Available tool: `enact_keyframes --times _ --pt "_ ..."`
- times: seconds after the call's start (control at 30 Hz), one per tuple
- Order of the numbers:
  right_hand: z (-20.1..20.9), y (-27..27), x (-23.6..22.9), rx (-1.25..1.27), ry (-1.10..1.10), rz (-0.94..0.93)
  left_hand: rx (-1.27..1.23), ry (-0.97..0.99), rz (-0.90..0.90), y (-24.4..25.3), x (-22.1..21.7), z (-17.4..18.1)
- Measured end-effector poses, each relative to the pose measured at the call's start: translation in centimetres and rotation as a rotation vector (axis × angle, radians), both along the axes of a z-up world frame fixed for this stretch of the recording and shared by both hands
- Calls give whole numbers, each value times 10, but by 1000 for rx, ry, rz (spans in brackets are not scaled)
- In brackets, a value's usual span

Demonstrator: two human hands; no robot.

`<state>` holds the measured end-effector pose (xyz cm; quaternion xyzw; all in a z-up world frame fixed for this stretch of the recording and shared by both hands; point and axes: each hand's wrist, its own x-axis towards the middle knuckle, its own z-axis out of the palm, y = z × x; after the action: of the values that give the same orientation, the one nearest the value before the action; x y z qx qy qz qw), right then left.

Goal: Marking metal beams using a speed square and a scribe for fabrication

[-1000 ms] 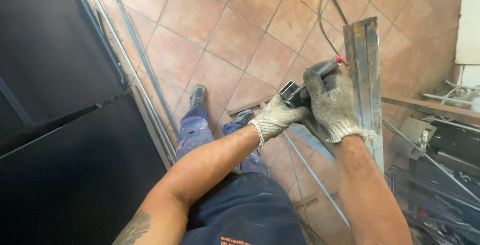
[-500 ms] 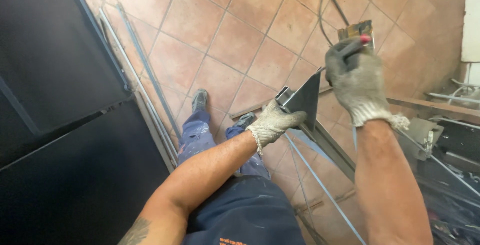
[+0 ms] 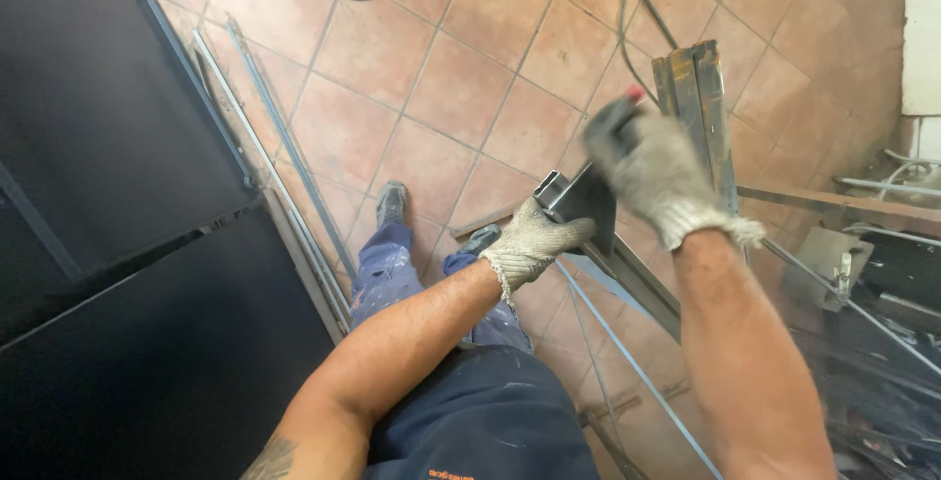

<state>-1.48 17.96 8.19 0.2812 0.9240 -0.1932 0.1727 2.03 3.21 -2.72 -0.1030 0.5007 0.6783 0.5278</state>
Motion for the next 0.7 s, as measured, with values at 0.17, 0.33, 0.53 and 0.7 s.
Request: enact_keyframes --times 0.17,0.33,0.53,0.7 --pt "26 20 15 135 354 6 115 27 46 1 -1 -6" --pt "58 -27 66 -221 683 -85 -185 138 -294 -12 -12 66" --pt "38 -64 170 -199 742 -395 -251 67 -532 -40 -1 125" --pt "-6 -99 244 294 380 36 -288 137 -757 -52 32 125"
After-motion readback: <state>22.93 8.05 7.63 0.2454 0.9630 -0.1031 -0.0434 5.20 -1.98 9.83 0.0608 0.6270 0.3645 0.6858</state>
